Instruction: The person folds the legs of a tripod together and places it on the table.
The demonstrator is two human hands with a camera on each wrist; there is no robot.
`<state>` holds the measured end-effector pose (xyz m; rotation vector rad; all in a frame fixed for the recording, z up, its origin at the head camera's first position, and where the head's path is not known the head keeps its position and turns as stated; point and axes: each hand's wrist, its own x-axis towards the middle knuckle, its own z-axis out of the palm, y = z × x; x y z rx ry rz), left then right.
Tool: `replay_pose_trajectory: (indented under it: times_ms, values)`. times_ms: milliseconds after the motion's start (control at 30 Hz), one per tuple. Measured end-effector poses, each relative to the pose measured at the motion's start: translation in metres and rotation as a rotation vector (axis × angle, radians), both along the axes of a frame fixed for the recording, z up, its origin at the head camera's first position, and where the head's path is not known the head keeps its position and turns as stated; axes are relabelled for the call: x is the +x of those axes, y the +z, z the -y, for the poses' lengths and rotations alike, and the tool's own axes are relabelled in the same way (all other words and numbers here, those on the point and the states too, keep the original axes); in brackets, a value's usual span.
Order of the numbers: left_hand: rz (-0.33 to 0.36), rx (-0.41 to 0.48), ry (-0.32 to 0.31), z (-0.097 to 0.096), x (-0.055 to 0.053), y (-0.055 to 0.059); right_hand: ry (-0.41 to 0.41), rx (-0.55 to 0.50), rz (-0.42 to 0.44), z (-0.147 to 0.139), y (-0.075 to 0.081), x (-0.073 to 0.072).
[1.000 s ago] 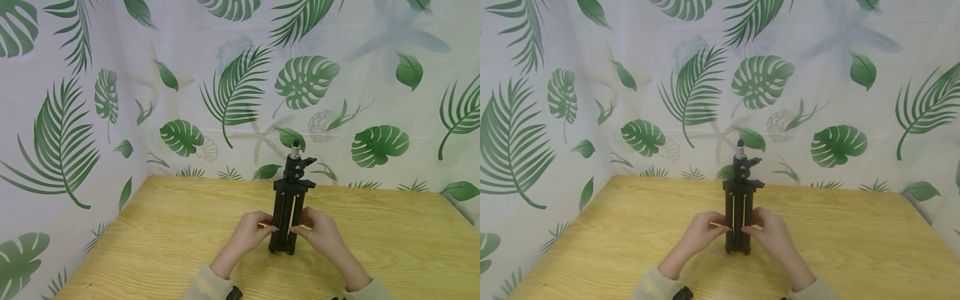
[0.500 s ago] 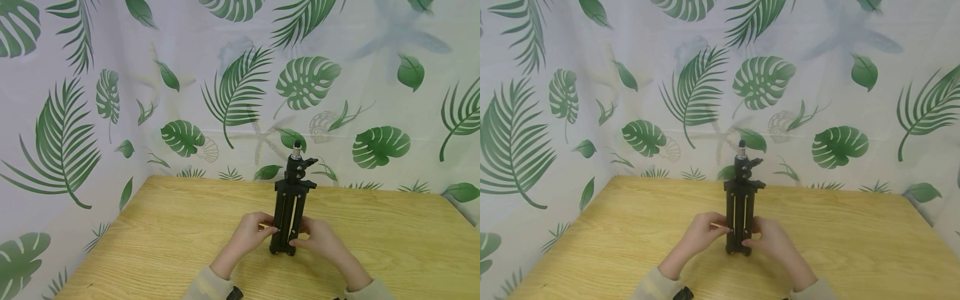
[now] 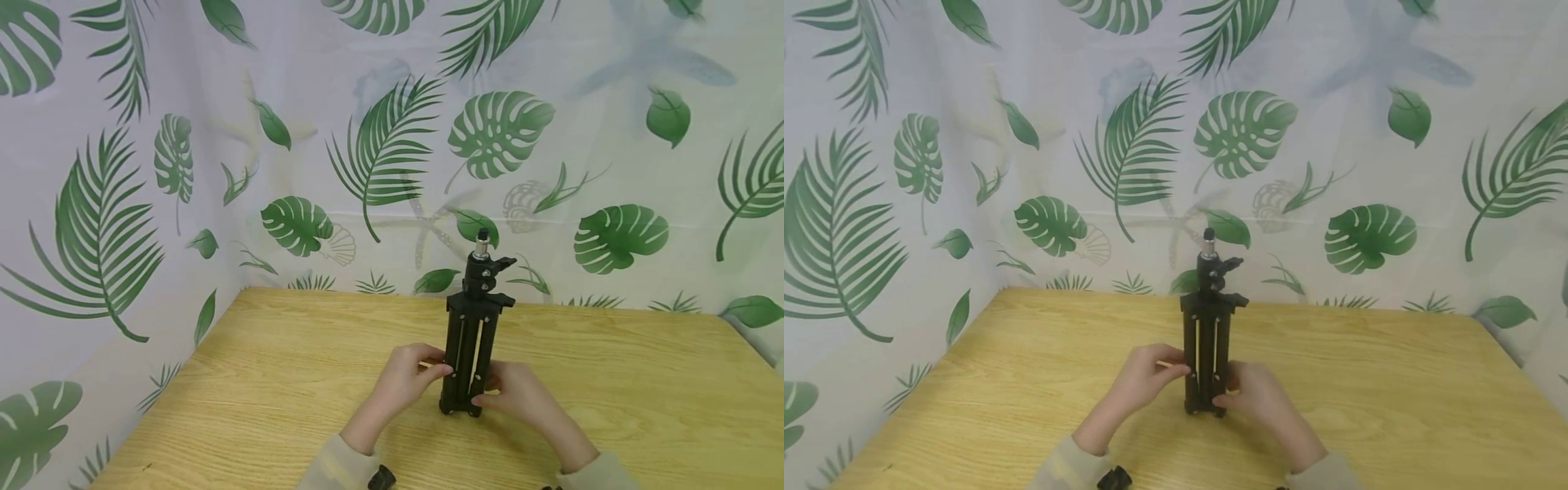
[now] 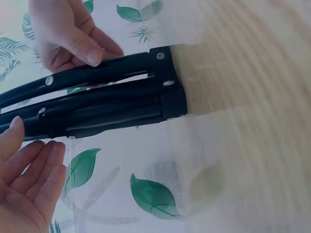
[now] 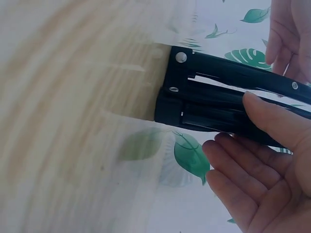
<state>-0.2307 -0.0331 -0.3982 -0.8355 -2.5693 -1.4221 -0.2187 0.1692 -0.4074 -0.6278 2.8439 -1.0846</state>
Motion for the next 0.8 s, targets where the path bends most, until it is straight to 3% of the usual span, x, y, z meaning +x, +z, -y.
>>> replay_pose_trajectory:
  times_ms: [133,300,433,567,700,800]
  values:
    - [-0.055,0.028,0.038,0.005,0.0,0.005,0.007,-0.002,-0.006,-0.001,0.0,0.0]
    - [-0.16,0.16,0.087,0.009,0.002,0.025,0.014,0.0,-0.027,-0.001,-0.001,0.0]
    - [-0.264,0.258,0.097,0.007,0.0,0.05,0.009,0.0,-0.02,0.001,-0.001,-0.001]
    - [-0.337,0.289,0.064,-0.001,-0.002,0.081,0.009,0.005,-0.019,0.0,-0.001,0.0]
    - [-0.388,0.287,0.015,-0.011,-0.005,0.107,0.002,0.013,-0.005,0.0,0.0,0.002]
    - [-0.39,0.299,-0.015,-0.017,-0.006,0.122,-0.012,0.026,0.013,0.002,-0.001,0.002]
